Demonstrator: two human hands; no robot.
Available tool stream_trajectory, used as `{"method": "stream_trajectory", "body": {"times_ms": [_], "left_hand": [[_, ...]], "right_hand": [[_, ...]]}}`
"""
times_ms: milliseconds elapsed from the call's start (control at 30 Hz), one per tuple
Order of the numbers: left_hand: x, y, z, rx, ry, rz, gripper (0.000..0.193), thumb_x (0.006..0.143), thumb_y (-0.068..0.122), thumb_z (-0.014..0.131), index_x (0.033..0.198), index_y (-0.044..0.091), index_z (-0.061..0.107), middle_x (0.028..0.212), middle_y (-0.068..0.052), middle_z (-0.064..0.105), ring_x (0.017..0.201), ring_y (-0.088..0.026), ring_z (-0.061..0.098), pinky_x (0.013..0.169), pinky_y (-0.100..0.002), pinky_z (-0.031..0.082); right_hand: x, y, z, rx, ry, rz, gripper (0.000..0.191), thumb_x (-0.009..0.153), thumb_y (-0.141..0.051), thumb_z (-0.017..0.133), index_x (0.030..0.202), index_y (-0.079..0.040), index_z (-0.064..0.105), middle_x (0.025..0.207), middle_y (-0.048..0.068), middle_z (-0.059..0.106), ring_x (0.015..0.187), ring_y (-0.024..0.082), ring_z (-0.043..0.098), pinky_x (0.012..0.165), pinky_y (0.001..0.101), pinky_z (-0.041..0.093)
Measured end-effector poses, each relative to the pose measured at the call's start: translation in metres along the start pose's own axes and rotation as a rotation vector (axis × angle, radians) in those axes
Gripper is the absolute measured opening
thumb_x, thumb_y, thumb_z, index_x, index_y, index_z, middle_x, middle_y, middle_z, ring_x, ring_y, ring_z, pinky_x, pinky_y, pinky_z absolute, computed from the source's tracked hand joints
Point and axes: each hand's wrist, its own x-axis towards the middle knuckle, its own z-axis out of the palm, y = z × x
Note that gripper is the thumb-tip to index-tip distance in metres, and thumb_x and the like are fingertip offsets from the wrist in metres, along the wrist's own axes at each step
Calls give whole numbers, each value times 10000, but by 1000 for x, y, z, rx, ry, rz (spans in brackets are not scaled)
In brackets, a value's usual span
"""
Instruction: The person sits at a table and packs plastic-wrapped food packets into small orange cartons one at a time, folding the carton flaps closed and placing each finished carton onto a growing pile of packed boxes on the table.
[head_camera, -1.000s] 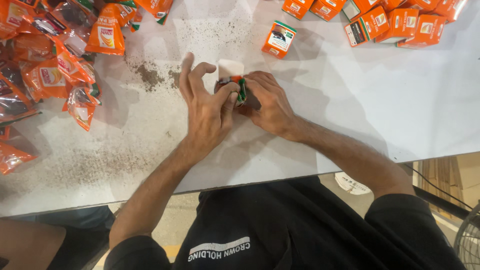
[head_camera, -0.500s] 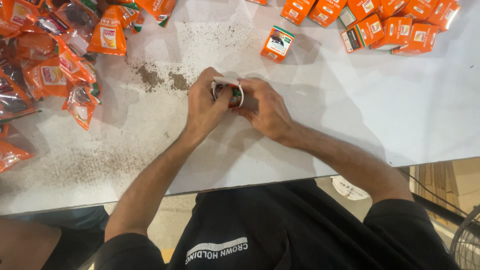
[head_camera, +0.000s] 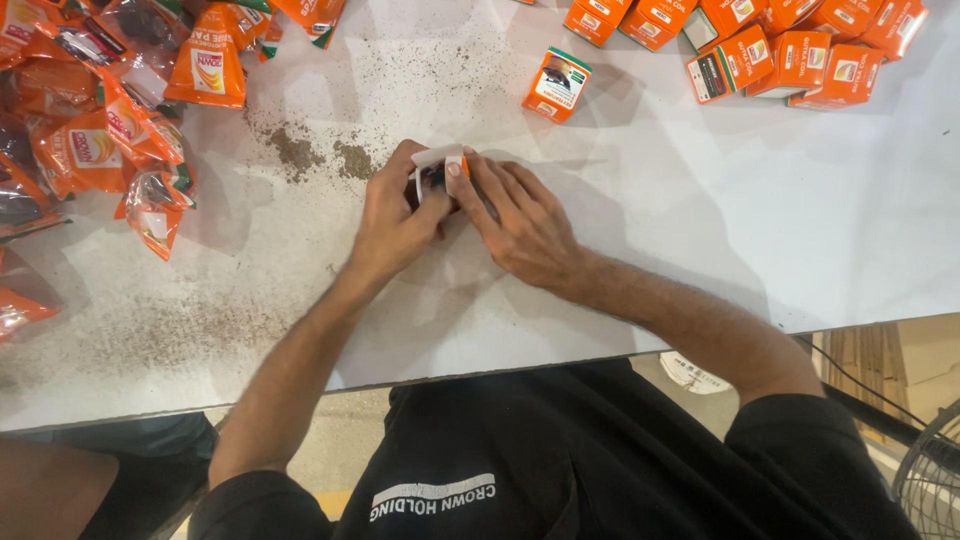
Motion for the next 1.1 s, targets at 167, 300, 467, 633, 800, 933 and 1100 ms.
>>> {"method": "stream_trajectory", "body": {"times_ms": [167,300,467,633,800,933,1100], "left_hand": [[1,-2,-22,-398,-130,-131,347,901,48,506,1223,4,628,1000,-70,682,808,-103,652,764,-304,636],[4,-9,-10,-31,31,-98,197,979,-1,622,1163,-46,676,981,-112,695,831,-178,627,727,-345,561],[-5,-9,0,691,147,741,380,803,-90,721,1166,-3,652,1217,-168,690,1170,-385,666,1040,-452,563],[-12,-3,-11,770,-88,774,455,770,56,838,1163,-38,631,1374,-254,611,1318,-432,574,1061,-495,538],[-10,-11,-11,738,-1,740,276,888,26,825,1108,20,658,1394,-171,653,1357,-362,617,1087,-432,584],[-13,-20,-18,846,-52,738,211,931,71,833,1029,50,647,1483,-147,613,1432,-339,565,1147,-419,550],[-21,-16,-25,1008,-158,783,349,901,268,824,1081,49,620,1588,-258,427,1503,-430,372,1257,-628,279]], "right_hand": [[7,3,0,78,13,31,516,836,-1,662,1343,-22,572,1493,264,506,1297,419,594,1111,499,501],[6,3,0,240,19,51,430,834,51,711,1232,-40,574,1487,223,531,1258,398,623,1037,468,540],[-2,6,3,424,65,121,443,860,58,773,1193,-65,508,1417,166,592,1196,382,664,970,448,574],[-7,13,12,490,55,184,610,816,71,771,1289,-43,404,1394,195,614,1159,404,670,924,455,577],[-6,12,14,474,41,173,616,842,83,777,1308,-57,399,1397,193,619,1170,392,680,936,454,578],[-3,13,9,481,39,164,633,850,65,791,1330,-53,395,1404,195,618,1164,390,680,931,451,577],[-3,9,14,430,54,57,805,832,-121,839,1460,7,352,1386,262,560,1272,455,554,1075,564,455]]}}
